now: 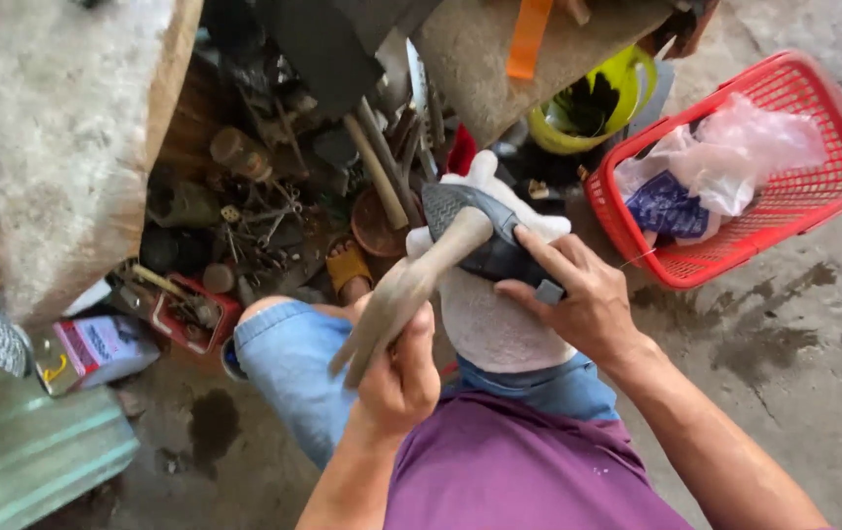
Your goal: A person repairs a high-heeled shoe by brushing the sole to clean it and then applying glue from a bottle to the surface.
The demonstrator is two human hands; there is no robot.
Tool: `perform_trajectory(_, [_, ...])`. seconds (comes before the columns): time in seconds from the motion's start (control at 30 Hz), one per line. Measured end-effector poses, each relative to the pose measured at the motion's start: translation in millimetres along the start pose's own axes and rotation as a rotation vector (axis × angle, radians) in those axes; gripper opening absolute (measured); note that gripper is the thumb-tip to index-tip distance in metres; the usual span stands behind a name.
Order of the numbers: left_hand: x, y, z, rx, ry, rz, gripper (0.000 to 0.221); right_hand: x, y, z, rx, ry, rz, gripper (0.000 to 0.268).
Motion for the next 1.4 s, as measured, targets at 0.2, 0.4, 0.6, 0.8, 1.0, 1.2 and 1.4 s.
perform_trajectory(0.2, [-34,0,-24,0.138,0.219,0.140,0.029,0,-1,0,-0.026,0.010,0.007,0.059])
perform_trajectory(0.4, [-37,-2,-20,0.087,0.159,0.099,0.021,2,-2,-4,-0.051,-0.040,0.016,0.059])
perform_trajectory(0.6, [-50,46,-54,0.111,-0.013,-0.068,0.019,-2,8,4,-0.136,0.081,0.034,0.060])
perform_trajectory(0.8, [31,-11,12,-0.009,0.140,0.145,0.021,28,13,-22,-0.093,0.055,-0.011,0.062])
perform_trajectory(1.0, [147,-6,89,0.468,0.305,-0.385,0.026,36,24,-30,-0.200,0.072,0.032,0.063])
perform_trajectory(1.2, [19,17,15,0.163,0.203,-0.057,0.011,44,27,-40,-0.229,0.065,0.042,0.064])
perform_trajectory(1.4, [36,-10,44,0.139,0.231,0.010,0.016,46,25,-44,-0.275,0.026,0.041,0.064])
Point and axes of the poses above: each hand's wrist, its own x-axis away from the middle knuckle, its own y-axis out of the back of the hand, z = x × y, the point moved 8 cm from there along -x, towards the middle knuckle, and after that the axes turned 1 degree about -x, right-handed, at the moved point
